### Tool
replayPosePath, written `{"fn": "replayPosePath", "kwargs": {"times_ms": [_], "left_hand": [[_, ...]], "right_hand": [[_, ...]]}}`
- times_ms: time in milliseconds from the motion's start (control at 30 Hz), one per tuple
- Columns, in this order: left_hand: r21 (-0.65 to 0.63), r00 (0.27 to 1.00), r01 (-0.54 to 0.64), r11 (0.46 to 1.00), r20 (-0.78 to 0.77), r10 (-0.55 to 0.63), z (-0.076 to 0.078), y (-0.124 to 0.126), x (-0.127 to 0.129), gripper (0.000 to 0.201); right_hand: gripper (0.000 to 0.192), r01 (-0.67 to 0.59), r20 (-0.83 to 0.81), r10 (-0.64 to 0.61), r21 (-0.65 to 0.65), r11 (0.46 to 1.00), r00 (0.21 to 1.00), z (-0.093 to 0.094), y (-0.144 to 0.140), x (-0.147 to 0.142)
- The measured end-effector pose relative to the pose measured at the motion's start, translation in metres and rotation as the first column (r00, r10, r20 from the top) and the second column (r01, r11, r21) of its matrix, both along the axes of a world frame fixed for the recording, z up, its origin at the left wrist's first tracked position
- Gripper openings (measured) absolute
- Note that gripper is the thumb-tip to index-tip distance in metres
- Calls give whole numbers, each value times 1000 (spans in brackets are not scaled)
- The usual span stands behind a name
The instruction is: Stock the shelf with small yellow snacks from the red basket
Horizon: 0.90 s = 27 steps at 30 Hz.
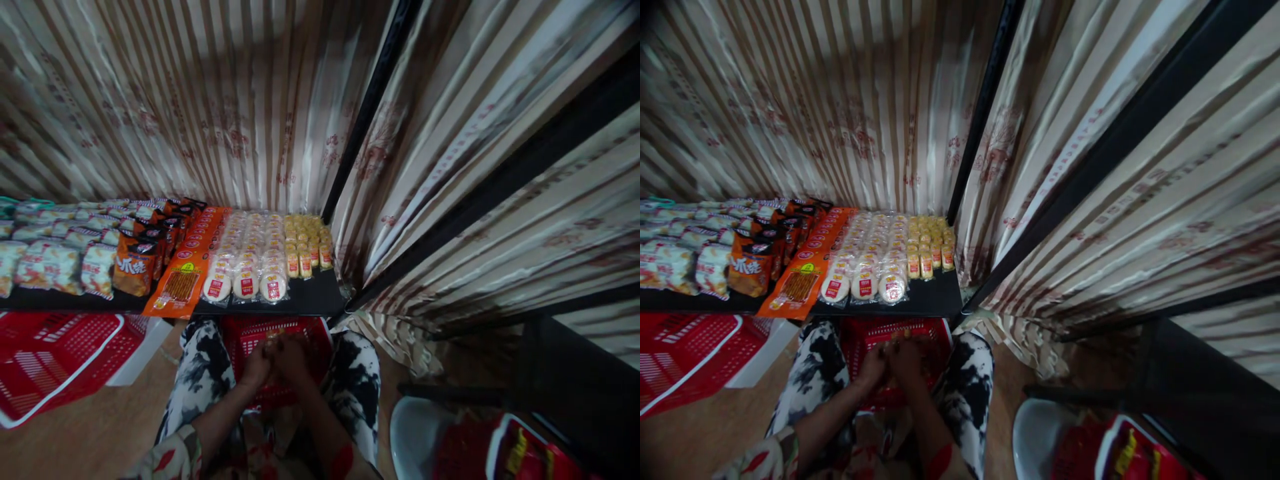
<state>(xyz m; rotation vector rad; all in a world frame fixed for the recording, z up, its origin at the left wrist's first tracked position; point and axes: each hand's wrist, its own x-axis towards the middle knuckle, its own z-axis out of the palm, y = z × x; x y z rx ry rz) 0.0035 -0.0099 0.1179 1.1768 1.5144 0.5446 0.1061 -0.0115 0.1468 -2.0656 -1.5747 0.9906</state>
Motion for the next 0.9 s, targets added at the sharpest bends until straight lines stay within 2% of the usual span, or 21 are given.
{"fn": "replayPosePath", "kwargs": {"times_ms": [133,267,400,600,733,900], "left_hand": [[146,997,14,989,77,-25,14,2,3,20],[163,1000,3,987,29,-8,34,5,5,19],[223,999,31,974,36,-40,54,6,6,17],[289,996,22,957,72,-44,72,7,10,15],[241,987,-36,970,163,-4,87,12,17,10],[119,931,-194,974,335,145,107,15,26,8]], "right_hand": [[19,95,-68,-88,101,990,994,16,1,9],[28,143,-164,-120,142,979,979,26,-1,16],[26,197,-377,-95,242,950,921,32,-6,22],[29,276,-488,-116,269,923,865,37,-12,28],[27,360,-467,-168,360,861,868,41,-12,33],[35,496,-432,-325,378,781,841,46,-18,35]]}}
